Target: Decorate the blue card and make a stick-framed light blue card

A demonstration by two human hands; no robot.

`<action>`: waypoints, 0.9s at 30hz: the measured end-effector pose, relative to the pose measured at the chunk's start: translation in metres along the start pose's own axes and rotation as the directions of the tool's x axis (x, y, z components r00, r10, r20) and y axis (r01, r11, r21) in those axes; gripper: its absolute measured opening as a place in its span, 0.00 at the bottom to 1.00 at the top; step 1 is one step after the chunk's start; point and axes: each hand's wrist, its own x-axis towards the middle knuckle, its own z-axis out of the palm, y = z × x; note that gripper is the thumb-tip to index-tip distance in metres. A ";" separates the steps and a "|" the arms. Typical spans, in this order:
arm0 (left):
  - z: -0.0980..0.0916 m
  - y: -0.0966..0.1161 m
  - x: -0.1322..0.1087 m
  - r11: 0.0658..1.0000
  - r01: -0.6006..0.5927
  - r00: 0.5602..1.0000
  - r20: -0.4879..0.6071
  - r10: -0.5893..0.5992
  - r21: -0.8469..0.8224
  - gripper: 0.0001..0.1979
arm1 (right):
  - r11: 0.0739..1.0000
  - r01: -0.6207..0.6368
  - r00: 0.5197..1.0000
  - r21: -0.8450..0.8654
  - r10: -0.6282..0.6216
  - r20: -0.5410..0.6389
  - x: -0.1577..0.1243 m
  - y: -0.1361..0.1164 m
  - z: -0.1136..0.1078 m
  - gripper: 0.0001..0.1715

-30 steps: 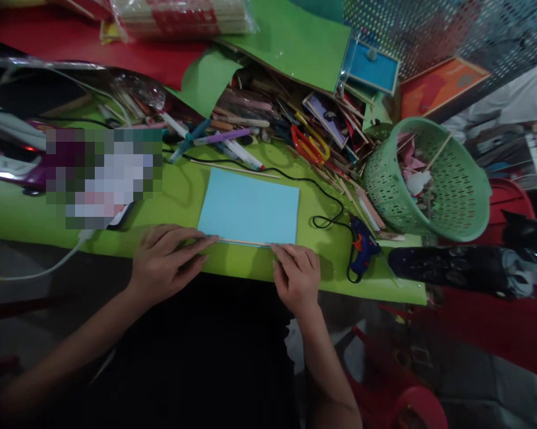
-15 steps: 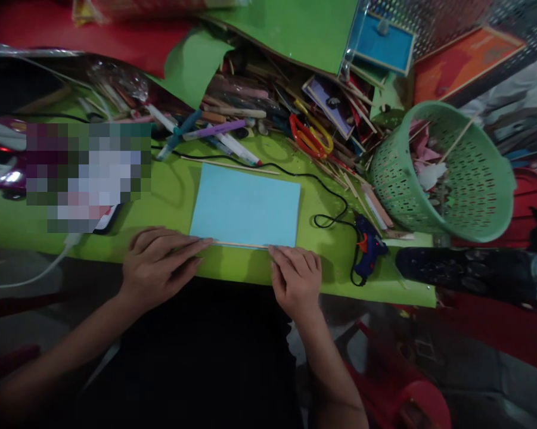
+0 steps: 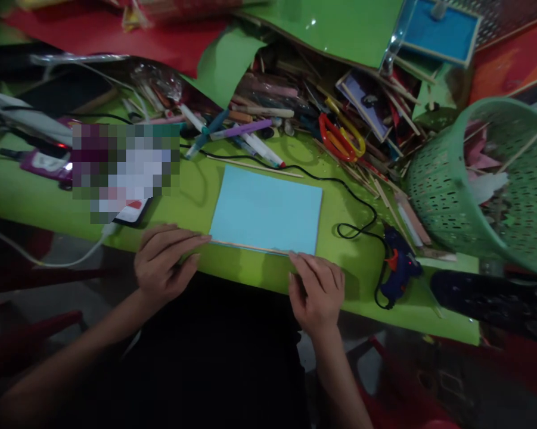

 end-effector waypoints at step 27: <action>0.001 0.006 0.002 0.998 0.045 0.999 0.019 -0.044 -0.035 0.14 | 0.990 0.100 0.995 -0.096 -0.097 0.035 -0.009 0.013 0.007 0.31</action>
